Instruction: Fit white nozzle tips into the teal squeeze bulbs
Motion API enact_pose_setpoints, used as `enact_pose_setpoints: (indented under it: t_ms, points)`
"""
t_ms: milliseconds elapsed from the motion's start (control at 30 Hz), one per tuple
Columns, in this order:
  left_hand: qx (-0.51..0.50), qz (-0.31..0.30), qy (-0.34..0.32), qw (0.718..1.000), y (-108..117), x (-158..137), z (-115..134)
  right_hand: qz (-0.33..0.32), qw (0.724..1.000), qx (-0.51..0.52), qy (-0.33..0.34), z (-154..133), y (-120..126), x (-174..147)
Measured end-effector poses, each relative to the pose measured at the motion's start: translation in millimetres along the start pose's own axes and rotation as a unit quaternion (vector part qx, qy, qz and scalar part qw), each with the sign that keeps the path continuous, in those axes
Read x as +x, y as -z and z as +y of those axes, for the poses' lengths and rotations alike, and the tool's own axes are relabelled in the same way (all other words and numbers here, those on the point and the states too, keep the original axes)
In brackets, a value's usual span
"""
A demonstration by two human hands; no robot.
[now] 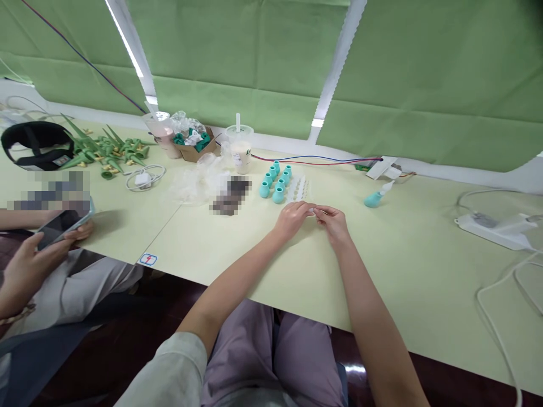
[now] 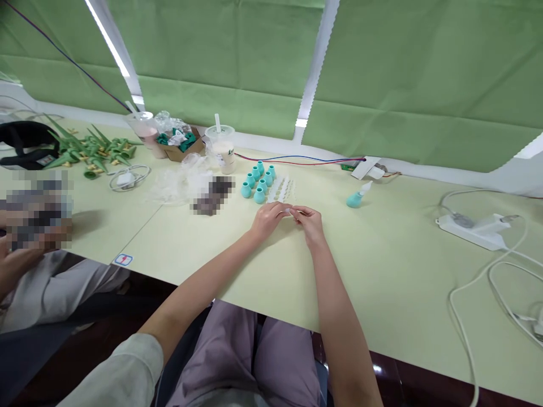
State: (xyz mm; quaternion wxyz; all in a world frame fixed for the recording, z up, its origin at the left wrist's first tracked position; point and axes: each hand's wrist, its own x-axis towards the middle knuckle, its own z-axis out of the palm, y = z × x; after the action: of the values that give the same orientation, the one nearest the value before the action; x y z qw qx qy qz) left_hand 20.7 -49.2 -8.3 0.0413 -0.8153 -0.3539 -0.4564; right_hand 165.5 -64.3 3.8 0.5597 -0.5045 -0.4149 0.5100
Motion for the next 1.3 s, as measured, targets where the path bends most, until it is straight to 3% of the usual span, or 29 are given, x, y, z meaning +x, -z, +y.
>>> enact_pose_setpoints:
  t_ms: [267,467,900,1300]
  points:
    - [-0.013,-0.006,0.007,1.0,1.9,-1.6,3.9,-0.068,0.997,0.014,-0.043,6.0,10.6,3.0]
    - [-0.004,-0.025,-0.001,1.0,3.4,-1.5,5.1,-0.073,0.996,0.029,-0.049,10.8,16.0,7.2]
    - [0.012,-0.029,-0.058,0.998,7.6,-4.5,6.7,-0.156,0.978,0.077,-0.115,4.4,14.6,1.5]
    - [0.014,-0.021,-0.075,0.997,10.5,-4.4,9.7,-0.152,0.977,0.084,-0.125,10.1,21.0,5.5]
